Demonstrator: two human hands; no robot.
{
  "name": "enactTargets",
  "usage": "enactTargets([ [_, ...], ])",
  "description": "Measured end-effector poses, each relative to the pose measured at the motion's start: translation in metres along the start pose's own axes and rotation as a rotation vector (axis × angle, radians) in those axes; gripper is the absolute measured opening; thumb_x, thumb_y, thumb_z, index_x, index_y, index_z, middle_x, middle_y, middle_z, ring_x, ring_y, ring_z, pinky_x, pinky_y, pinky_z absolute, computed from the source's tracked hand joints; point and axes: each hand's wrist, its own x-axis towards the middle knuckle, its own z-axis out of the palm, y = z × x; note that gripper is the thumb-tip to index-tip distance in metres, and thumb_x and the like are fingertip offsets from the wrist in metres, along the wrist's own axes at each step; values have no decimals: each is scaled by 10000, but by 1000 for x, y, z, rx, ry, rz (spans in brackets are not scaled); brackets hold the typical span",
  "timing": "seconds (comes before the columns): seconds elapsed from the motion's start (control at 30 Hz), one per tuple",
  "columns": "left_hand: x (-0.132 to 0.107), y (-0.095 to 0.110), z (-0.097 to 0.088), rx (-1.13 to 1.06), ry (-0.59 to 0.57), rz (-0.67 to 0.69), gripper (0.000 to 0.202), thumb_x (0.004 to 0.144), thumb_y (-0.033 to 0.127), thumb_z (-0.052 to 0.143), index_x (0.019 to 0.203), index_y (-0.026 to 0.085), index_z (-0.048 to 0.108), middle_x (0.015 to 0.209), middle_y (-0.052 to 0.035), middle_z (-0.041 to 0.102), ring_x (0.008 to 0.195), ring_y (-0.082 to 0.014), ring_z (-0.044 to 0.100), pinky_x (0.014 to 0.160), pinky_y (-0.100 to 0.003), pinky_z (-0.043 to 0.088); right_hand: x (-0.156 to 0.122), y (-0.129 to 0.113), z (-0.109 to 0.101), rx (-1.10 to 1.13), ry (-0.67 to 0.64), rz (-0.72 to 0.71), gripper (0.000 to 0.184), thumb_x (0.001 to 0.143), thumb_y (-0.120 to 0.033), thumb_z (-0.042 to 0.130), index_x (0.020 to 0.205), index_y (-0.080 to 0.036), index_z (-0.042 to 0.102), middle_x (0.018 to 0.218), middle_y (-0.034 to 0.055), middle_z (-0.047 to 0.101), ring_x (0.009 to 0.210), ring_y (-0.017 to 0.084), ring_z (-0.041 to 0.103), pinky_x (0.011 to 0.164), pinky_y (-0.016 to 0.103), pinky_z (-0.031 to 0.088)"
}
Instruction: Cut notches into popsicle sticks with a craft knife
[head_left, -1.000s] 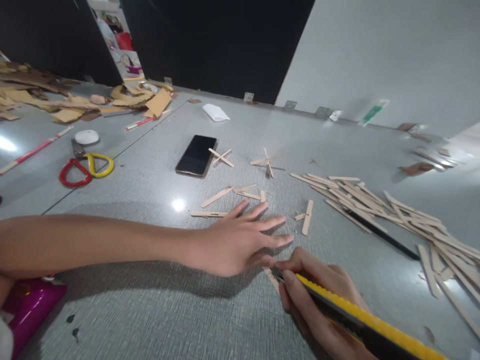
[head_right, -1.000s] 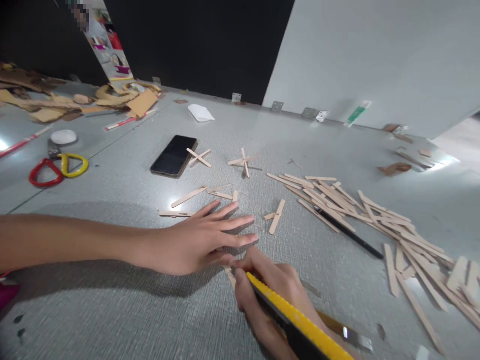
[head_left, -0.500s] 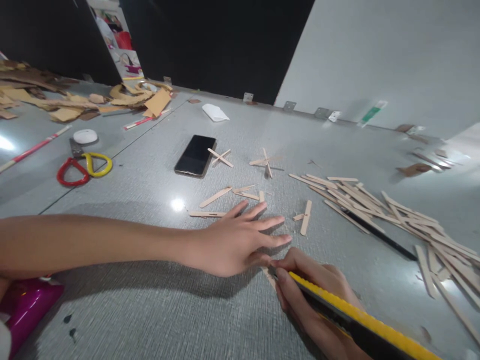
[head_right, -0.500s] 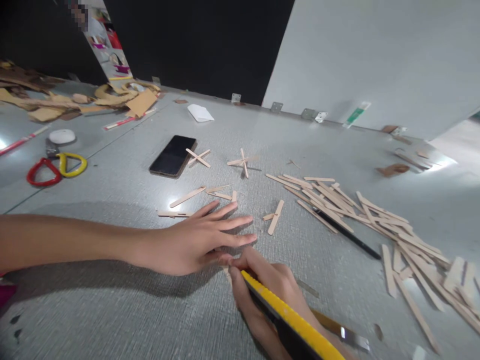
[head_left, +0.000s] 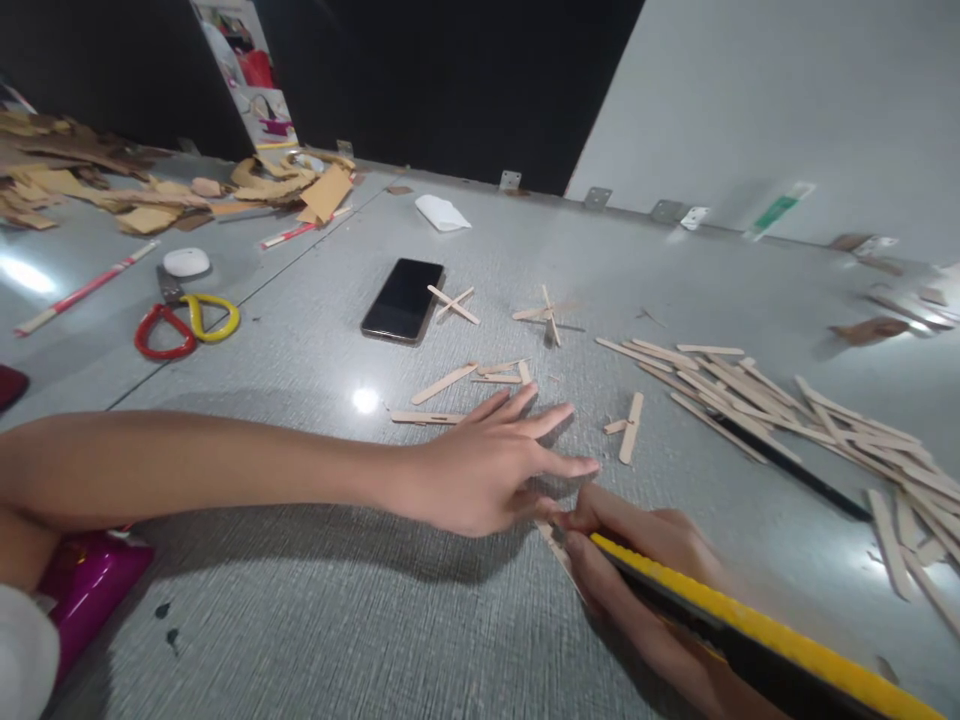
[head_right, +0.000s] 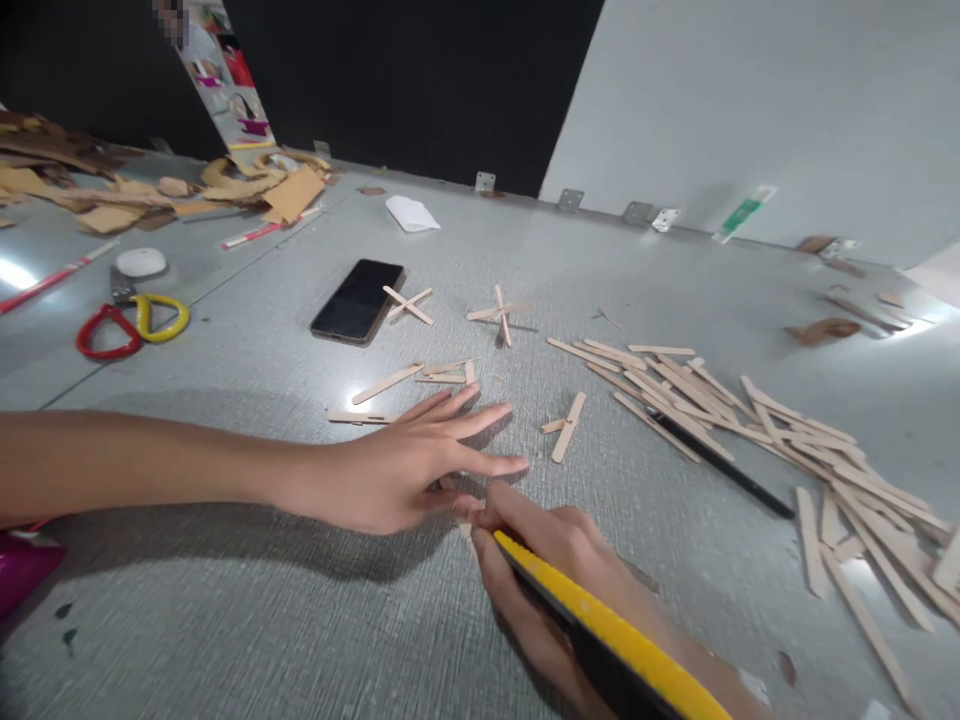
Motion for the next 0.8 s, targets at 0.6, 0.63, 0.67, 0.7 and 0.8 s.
enactTargets([
  [0.6,-3,3,-4,-16,-19,-20,584,1125,410,571,1683,315,430,1831,-138,33,1652,-428,-167,1313,-745,93,-4,4,-2,-44,-38,-7,129,1080,-308,537,1062,-322,664,660,-33,654,490,172,597,546,302,546],
  [0.63,-3,3,-5,-16,-18,-19,586,1124,424,572,1682,311,434,1830,-144,38,1654,-425,-164,1315,-741,90,-5,4,-2,-40,-40,-18,129,1081,-302,531,1053,-325,655,657,-38,646,493,172,595,549,301,541],
  [0.67,-2,2,-4,-18,-15,-16,587,1121,435,576,1678,307,442,1828,-148,45,1659,-425,-149,1312,-744,93,-5,5,-2,-35,-44,-25,129,1083,-300,527,1045,-326,648,653,-40,639,492,171,589,544,300,531],
  [0.7,-2,2,-4,-22,-8,-10,587,1118,437,581,1674,303,451,1825,-149,55,1664,-428,-127,1308,-751,99,-5,6,-2,-32,-47,-21,131,1085,-301,525,1041,-325,646,653,-40,636,490,171,581,539,301,521],
  [0.8,-1,0,-2,-26,22,14,580,1110,418,600,1662,288,479,1820,-153,102,1677,-440,-54,1308,-757,108,-3,8,-2,-11,-68,7,144,1093,-334,526,1026,-319,652,629,-42,613,469,165,543,518,303,490],
])
